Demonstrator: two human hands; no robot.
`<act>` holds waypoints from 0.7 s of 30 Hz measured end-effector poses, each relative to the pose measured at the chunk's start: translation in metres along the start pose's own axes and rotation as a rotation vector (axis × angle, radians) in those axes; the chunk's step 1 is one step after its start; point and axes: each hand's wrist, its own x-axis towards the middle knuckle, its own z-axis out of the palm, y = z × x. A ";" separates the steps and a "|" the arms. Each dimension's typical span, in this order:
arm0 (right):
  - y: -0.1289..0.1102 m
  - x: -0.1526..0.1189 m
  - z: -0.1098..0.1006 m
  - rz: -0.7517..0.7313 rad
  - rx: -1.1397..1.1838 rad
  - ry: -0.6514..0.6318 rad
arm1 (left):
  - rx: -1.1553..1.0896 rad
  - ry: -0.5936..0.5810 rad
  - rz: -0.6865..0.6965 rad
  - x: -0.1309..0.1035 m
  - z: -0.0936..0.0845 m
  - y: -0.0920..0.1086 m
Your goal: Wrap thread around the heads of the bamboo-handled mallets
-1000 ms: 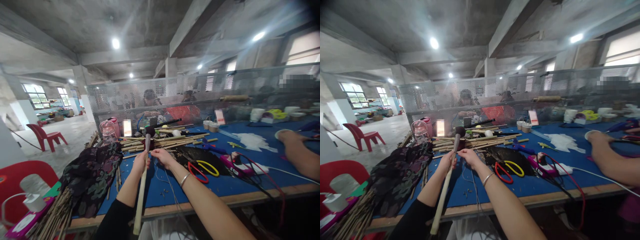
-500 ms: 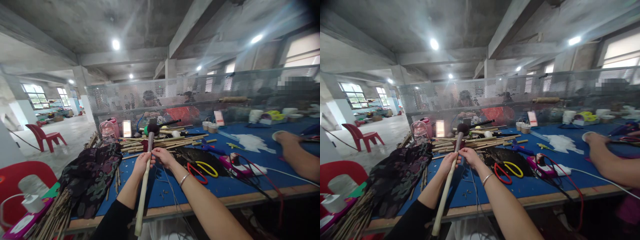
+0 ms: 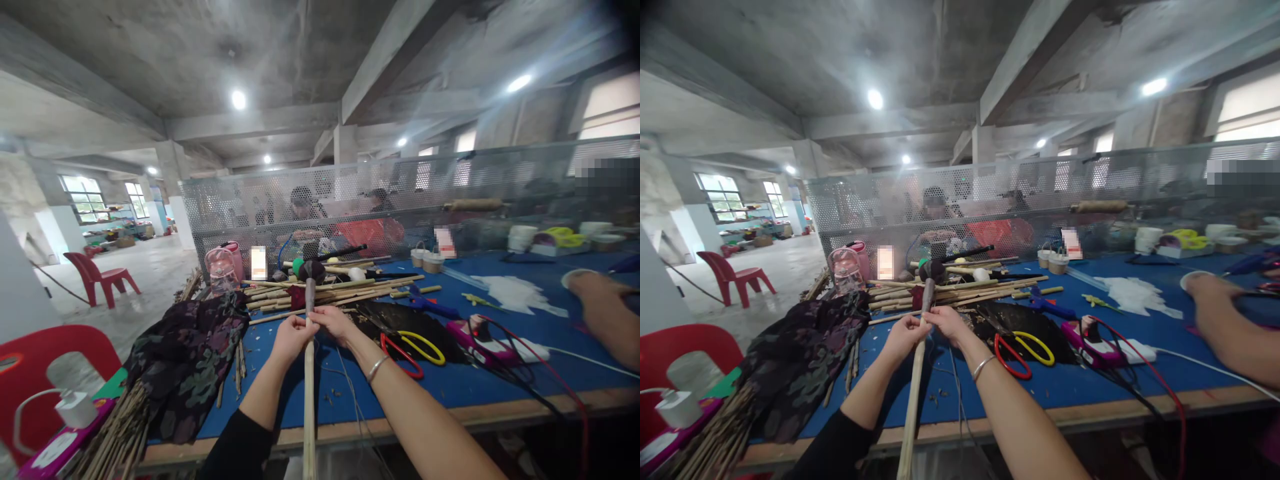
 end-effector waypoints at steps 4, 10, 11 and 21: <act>0.002 0.000 0.000 0.098 0.090 -0.069 | -0.170 -0.102 -0.090 0.002 -0.005 0.003; 0.001 -0.001 -0.012 0.063 0.188 -0.216 | -0.379 -0.169 -0.139 0.001 0.001 -0.002; 0.001 -0.001 -0.014 0.040 0.176 -0.223 | -0.393 -0.182 -0.138 0.000 0.002 -0.002; 0.004 0.001 -0.018 0.005 0.200 -0.218 | -0.513 -0.307 -0.144 0.002 0.001 -0.006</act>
